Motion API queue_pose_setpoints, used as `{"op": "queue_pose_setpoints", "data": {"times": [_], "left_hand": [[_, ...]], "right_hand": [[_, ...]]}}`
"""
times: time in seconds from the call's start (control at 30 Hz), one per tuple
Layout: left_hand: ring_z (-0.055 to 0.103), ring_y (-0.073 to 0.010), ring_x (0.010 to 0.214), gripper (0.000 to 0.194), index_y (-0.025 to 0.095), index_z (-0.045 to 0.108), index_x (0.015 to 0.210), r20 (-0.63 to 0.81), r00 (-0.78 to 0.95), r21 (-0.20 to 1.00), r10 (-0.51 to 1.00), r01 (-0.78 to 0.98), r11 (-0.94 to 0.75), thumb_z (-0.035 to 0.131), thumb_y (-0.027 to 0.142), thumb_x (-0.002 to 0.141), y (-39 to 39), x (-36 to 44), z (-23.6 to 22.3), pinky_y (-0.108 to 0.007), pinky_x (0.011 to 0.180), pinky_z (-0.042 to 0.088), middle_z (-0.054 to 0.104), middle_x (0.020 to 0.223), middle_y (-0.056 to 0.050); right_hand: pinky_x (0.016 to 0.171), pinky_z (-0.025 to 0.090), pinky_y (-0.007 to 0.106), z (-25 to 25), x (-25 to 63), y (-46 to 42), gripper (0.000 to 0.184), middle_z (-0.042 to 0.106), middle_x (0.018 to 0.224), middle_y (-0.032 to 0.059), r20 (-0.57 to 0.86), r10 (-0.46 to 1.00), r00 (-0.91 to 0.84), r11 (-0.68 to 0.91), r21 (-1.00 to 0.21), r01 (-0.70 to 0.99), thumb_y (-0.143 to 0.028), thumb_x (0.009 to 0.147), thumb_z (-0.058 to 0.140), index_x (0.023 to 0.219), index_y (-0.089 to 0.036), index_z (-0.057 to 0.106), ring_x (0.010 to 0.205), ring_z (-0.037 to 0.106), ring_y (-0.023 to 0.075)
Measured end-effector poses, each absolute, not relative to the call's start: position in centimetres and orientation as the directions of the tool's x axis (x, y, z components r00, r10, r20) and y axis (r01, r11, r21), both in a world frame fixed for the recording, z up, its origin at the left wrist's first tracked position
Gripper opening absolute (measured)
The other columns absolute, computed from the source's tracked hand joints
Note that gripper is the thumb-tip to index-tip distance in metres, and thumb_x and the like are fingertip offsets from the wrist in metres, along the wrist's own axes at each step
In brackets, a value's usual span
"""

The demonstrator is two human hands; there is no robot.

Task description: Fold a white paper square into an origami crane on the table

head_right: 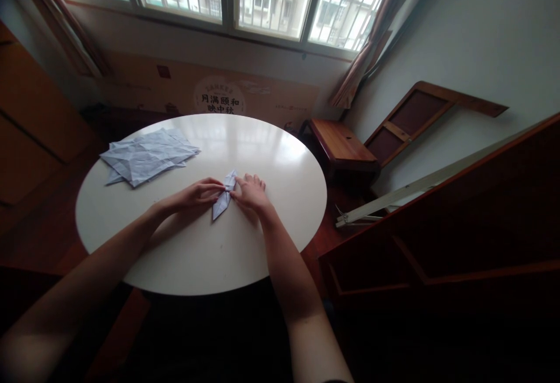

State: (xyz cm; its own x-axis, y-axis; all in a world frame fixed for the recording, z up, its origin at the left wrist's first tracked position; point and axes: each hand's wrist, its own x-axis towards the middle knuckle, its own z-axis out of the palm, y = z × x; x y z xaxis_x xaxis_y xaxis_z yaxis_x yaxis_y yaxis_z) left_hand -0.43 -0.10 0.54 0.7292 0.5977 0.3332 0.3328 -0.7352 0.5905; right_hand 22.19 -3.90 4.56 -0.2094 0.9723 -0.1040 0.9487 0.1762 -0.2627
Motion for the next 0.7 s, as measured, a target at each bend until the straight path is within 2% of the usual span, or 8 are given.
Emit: {"op": "queue_pose_setpoints", "data": {"times": [0.7], "left_hand": [[0.062,-0.0243,0.114,0.038,0.021,0.066,0.125,0.339,0.732,0.584,0.591,0.329,-0.742,0.057,0.04,0.094,-0.01,-0.49,0.48,-0.038,0.104,0.049,0.062,0.124,-0.012]], "right_hand": [[0.116,0.021,0.05,4.68,22.11,-3.88,0.063,0.031,0.159,0.0113,-0.114,0.972,-0.204,0.167,-0.269,0.949,-0.056,0.094,0.048,0.15,-0.029,0.04,0.147,0.023,0.0343]]}}
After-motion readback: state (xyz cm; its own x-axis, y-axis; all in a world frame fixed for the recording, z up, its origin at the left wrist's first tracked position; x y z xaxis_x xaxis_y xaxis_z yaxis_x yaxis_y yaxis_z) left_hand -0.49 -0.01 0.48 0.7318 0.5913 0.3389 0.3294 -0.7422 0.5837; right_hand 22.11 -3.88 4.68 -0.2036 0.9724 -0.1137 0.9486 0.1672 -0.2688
